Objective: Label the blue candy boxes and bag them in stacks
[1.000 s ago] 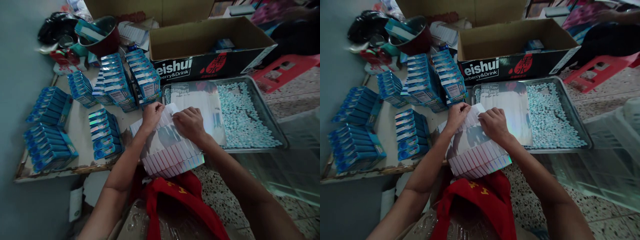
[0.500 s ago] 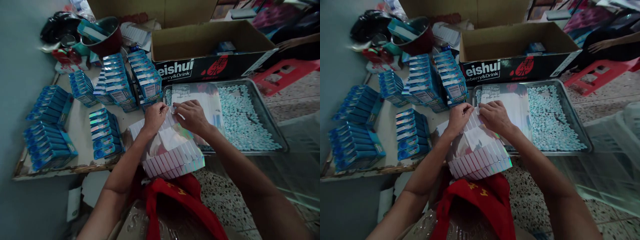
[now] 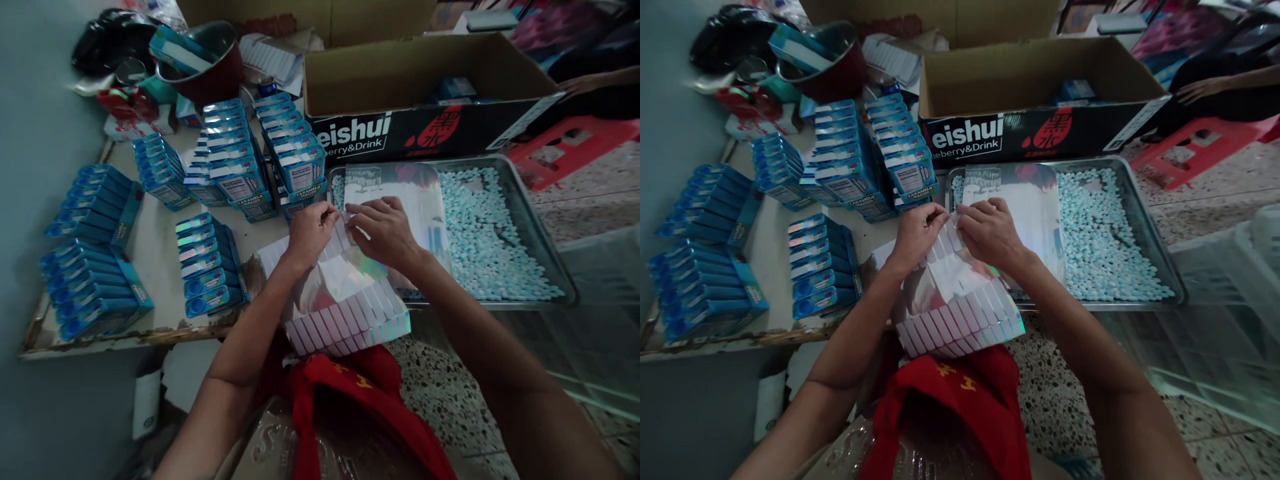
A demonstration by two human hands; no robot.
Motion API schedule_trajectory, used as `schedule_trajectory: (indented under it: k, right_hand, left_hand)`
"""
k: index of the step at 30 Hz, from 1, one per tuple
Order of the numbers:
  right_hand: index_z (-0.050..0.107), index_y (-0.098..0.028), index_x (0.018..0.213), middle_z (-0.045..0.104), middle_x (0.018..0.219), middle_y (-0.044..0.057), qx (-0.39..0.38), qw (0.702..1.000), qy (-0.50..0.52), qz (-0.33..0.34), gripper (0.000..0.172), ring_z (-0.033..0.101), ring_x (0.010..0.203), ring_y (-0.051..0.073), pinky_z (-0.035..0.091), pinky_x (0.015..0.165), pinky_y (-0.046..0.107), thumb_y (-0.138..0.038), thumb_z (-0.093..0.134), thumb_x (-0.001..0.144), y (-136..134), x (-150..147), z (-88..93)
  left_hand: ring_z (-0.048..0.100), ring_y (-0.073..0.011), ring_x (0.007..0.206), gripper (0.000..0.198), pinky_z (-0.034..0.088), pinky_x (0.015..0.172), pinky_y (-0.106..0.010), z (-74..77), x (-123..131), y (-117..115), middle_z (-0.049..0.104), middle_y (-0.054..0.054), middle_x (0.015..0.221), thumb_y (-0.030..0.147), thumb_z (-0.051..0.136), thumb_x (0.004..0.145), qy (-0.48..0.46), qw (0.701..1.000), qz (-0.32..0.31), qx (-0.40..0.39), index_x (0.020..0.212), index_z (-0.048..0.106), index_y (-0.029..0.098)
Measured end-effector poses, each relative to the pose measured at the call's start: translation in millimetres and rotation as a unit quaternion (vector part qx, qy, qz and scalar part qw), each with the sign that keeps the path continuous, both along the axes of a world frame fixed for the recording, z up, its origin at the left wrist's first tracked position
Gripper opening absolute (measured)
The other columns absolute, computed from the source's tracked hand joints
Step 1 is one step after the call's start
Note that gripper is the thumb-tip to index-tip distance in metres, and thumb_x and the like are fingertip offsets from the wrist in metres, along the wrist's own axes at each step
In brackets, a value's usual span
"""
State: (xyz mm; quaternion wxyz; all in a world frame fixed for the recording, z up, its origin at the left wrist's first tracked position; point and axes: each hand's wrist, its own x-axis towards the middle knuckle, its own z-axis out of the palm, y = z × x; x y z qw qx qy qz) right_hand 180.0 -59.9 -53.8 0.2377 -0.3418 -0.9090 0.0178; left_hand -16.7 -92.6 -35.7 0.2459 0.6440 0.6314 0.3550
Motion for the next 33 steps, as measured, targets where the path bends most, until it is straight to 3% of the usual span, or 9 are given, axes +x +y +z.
schedule_trajectory:
  k: [5, 12, 16, 19, 23, 26, 28, 30, 33]
  right_hand:
    - [0.072, -0.024, 0.094, 0.079, 0.126, 0.005, 0.007, 1.000, 0.014, 0.018, 0.026, 0.069, 0.105, 0.023, 0.040, 0.101, 0.046, -0.028, 0.049, 0.106, -7.0, 2.6, -5.8]
    - [0.069, -0.026, 0.083, 0.076, 0.092, 0.005, 0.011, 0.999, 0.002, -0.032, 0.028, 0.063, 0.093, 0.025, 0.039, 0.090, 0.046, -0.036, 0.053, 0.104, -14.0, 2.0, 4.3]
    - [0.069, -0.026, 0.078, 0.068, 0.073, 0.004, 0.019, 0.998, 0.028, -0.047, 0.024, 0.061, 0.078, 0.023, 0.039, 0.080, 0.044, -0.032, 0.058, 0.098, -26.7, 1.2, 14.2]
    - [0.071, -0.025, 0.078, 0.057, 0.057, -0.002, -0.045, 0.990, 0.102, -0.086, 0.014, 0.054, 0.059, 0.017, 0.040, 0.073, 0.041, -0.027, 0.066, 0.091, -46.6, 4.0, 32.6]
    - [0.074, -0.027, 0.078, 0.043, 0.049, -0.007, -0.227, 0.931, 0.244, -0.151, 0.018, 0.040, 0.047, 0.011, 0.039, 0.056, 0.033, -0.041, 0.080, 0.087, -66.2, 5.1, 68.0]
    - [0.073, -0.027, 0.075, 0.045, 0.051, -0.006, -0.343, 0.864, 0.348, -0.122, 0.025, 0.041, 0.048, 0.012, 0.044, 0.048, 0.031, -0.048, 0.086, 0.082, -71.5, -1.0, 82.6]
    - [0.074, -0.028, 0.075, 0.051, 0.056, -0.004, -0.408, 0.821, 0.389, -0.093, 0.026, 0.048, 0.051, 0.013, 0.053, 0.049, 0.033, -0.049, 0.088, 0.079, -74.8, -8.4, 84.3]
    - [0.073, -0.027, 0.075, 0.055, 0.060, -0.003, -0.450, 0.789, 0.410, -0.080, 0.028, 0.054, 0.055, 0.014, 0.061, 0.053, 0.037, -0.049, 0.090, 0.076, -80.2, -17.1, 83.7]
    - [0.074, -0.024, 0.074, 0.056, 0.062, -0.003, -0.476, 0.764, 0.427, -0.083, 0.029, 0.055, 0.057, 0.013, 0.067, 0.059, 0.039, -0.046, 0.094, 0.071, -92.3, -29.8, 86.2]
  left_hand:
    - [0.069, -0.0202, 0.084, 0.016, 0.048, 0.078, -0.032, 1.1, -2.0, -0.6, 0.080, -0.006, 0.093, 0.022, 0.062, 0.098, -0.003, 1.000, 0.013, -0.010, 0.089, 0.075, 0.020]
    - [0.070, -0.0210, 0.085, 0.015, 0.050, 0.080, -0.032, 3.9, -1.4, -2.9, 0.080, -0.006, 0.094, 0.024, 0.062, 0.098, 0.005, 1.000, 0.019, -0.006, 0.091, 0.075, 0.021]
    - [0.070, -0.0226, 0.090, 0.016, 0.051, 0.086, -0.035, -8.6, 1.8, 6.5, 0.080, -0.007, 0.098, 0.025, 0.061, 0.100, 0.041, 0.998, 0.037, 0.006, 0.093, 0.075, 0.021]
    - [0.071, -0.0241, 0.100, 0.017, 0.051, 0.093, -0.036, -24.1, 3.5, 16.8, 0.078, -0.009, 0.104, 0.024, 0.060, 0.101, 0.054, 0.998, 0.035, 0.008, 0.094, 0.076, 0.021]
    - [0.068, -0.0244, 0.122, 0.013, 0.050, 0.107, -0.035, -29.1, 3.8, 6.6, 0.074, -0.012, 0.127, 0.023, 0.068, 0.098, 0.002, 0.998, 0.040, 0.045, 0.107, 0.076, 0.021]
    - [0.072, -0.0217, 0.115, 0.027, 0.055, 0.103, -0.036, -17.5, 0.0, -23.9, 0.078, -0.010, 0.118, 0.041, 0.057, 0.107, -0.157, 0.985, 0.068, 0.020, 0.107, 0.075, 0.022]
    - [0.076, -0.0213, 0.104, 0.048, 0.060, 0.094, -0.036, -8.6, -4.3, -47.4, 0.080, -0.010, 0.108, 0.060, 0.044, 0.108, -0.306, 0.949, 0.047, -0.054, 0.107, 0.074, 0.021]
    - [0.078, -0.0231, 0.101, 0.058, 0.063, 0.089, -0.037, -2.3, -8.8, -67.9, 0.081, -0.012, 0.106, 0.072, 0.046, 0.103, -0.430, 0.896, 0.009, -0.106, 0.106, 0.072, 0.020]
    - [0.079, -0.0227, 0.094, 0.042, 0.063, 0.086, -0.035, 2.7, -14.2, -90.6, 0.081, -0.011, 0.099, 0.060, 0.072, 0.094, -0.533, 0.838, -0.004, -0.118, 0.098, 0.072, 0.018]
